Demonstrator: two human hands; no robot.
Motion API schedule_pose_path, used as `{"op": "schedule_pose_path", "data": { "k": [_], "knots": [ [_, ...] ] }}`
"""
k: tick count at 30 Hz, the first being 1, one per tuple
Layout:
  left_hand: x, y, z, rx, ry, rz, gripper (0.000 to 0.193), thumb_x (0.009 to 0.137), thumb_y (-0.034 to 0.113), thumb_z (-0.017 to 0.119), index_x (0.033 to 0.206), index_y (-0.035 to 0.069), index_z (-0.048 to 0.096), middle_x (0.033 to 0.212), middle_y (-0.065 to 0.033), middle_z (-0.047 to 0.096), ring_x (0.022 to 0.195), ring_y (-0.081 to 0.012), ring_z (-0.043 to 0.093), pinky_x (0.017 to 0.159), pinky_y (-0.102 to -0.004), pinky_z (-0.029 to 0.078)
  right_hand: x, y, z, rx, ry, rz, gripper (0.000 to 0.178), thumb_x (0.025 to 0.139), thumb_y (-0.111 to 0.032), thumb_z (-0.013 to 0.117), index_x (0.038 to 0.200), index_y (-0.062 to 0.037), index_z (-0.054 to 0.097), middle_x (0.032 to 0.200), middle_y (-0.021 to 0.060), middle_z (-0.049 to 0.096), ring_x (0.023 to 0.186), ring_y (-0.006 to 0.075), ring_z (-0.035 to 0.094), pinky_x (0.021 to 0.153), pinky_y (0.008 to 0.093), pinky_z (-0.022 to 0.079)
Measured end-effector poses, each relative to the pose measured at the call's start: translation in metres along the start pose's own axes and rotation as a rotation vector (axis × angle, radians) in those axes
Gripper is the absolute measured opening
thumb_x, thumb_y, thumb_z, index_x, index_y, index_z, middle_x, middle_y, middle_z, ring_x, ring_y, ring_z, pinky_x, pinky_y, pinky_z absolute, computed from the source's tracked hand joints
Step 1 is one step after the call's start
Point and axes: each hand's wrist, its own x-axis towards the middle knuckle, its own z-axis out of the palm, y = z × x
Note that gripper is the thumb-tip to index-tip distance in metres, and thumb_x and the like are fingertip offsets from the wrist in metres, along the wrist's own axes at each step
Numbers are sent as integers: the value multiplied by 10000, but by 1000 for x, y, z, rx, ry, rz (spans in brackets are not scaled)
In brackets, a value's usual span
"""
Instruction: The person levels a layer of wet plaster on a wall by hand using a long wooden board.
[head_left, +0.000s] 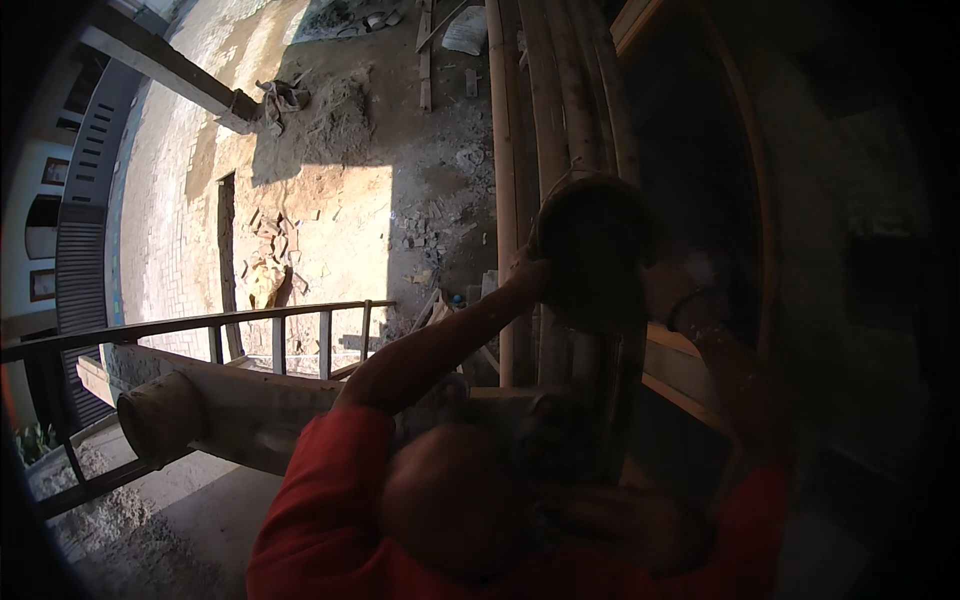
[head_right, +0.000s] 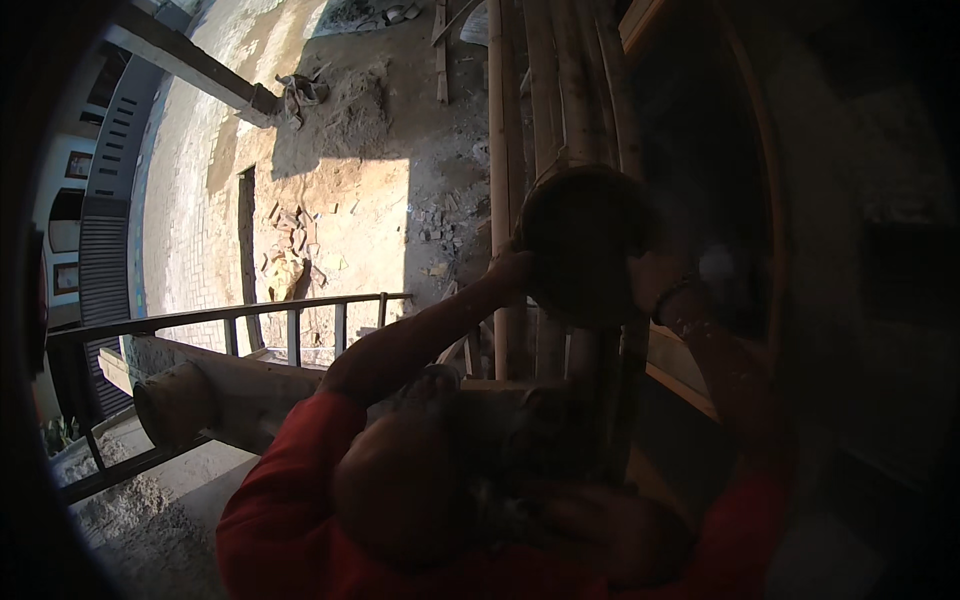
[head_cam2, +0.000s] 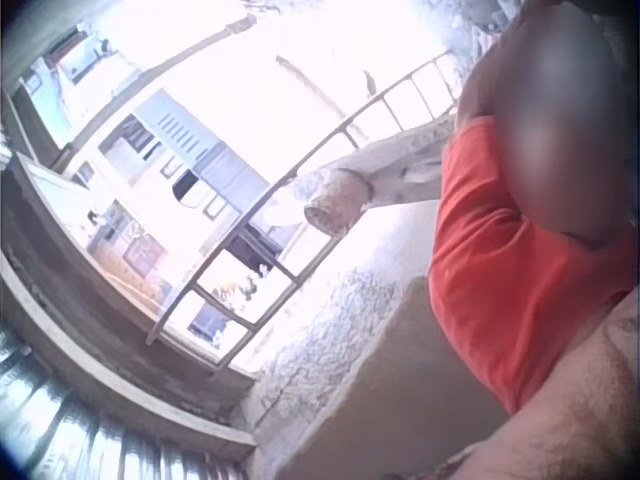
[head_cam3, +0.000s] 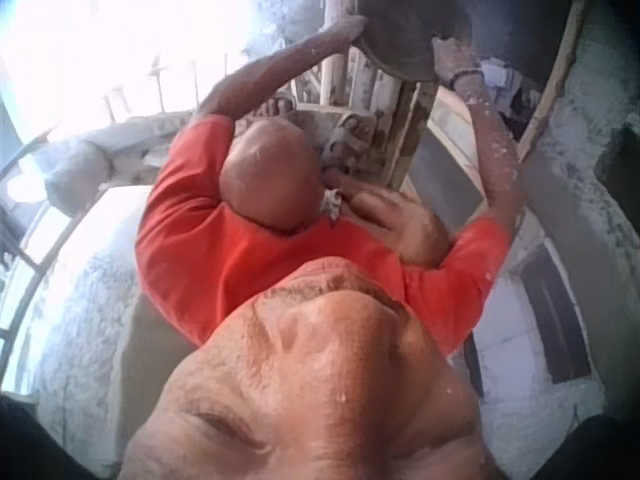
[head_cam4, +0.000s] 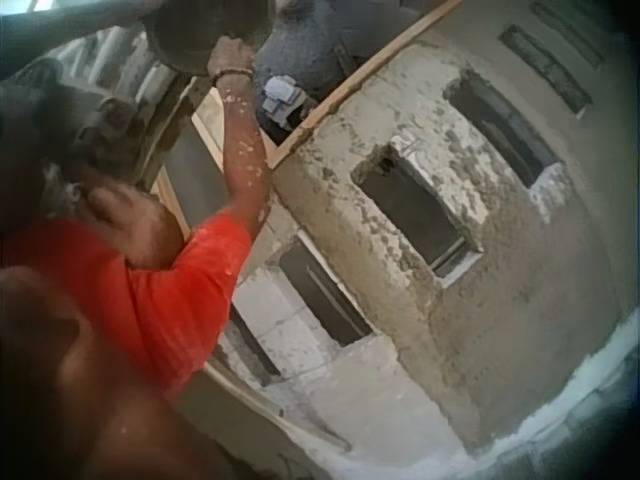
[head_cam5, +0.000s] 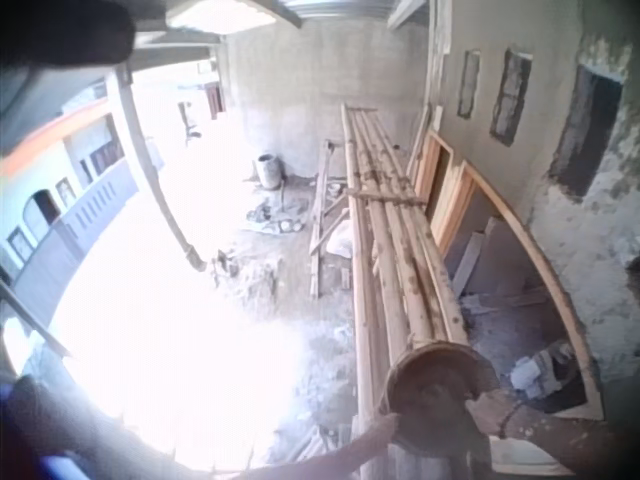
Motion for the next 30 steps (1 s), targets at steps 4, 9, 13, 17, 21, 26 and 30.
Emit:
{"op": "schedule_pose_path", "data": {
  "k": [4,9,13,17,21,26,30],
  "knots": [
    [-58,56,0,93,66,53,440,790,153,614,1197,0,545,1012,-155,642,896,-250,657,750,-353,556,-10,-22,-52,80,-178,-24,225,837,-132,515,1031,-74,614,902,204,654,904,347,647,798,454,527],
    [-69,45,-29,-164,-18,15,397,790,119,600,1170,8,568,990,-149,646,843,-219,671,710,-349,568,-5,-74,-64,-125,-61,-116,210,863,-143,491,1014,-77,621,932,169,665,938,317,652,808,438,521],
    [-64,45,-39,360,44,-79,694,783,251,644,1368,47,332,1041,-186,589,895,-245,620,714,-374,528,21,-67,-10,-76,-63,-244,389,805,-112,533,1190,-70,564,1017,236,610,950,392,604,842,460,485],
    [-124,80,-91,423,86,92,895,763,283,658,1448,2,155,1332,-316,426,1262,-407,426,1021,-408,391,-7,-71,-21,-37,-26,-287,500,774,-149,585,1255,-30,521,1146,246,564,1051,421,546,947,466,428],
    [-201,108,-195,289,527,344,773,795,176,636,1437,15,236,1329,-279,443,1118,-332,548,902,-390,473,-21,-59,-24,126,-43,-178,548,771,-190,611,1275,-4,502,1152,263,557,1055,431,544,935,466,431],
    [-335,116,-352,-12,1472,616,764,816,103,620,1441,-23,199,1364,-288,374,1112,-271,512,953,-363,417,-51,-47,-59,331,172,-215,516,794,-129,582,1274,33,484,1105,305,548,1028,443,547,875,465,447],
    [-443,52,-459,749,2091,-70,927,761,223,713,1473,74,136,1455,-319,146,1366,-443,220,1039,-427,368,-72,-73,-88,300,123,-155,539,756,-71,621,1277,1,499,1166,280,547,1078,436,528,942,459,414]
  ]
}}
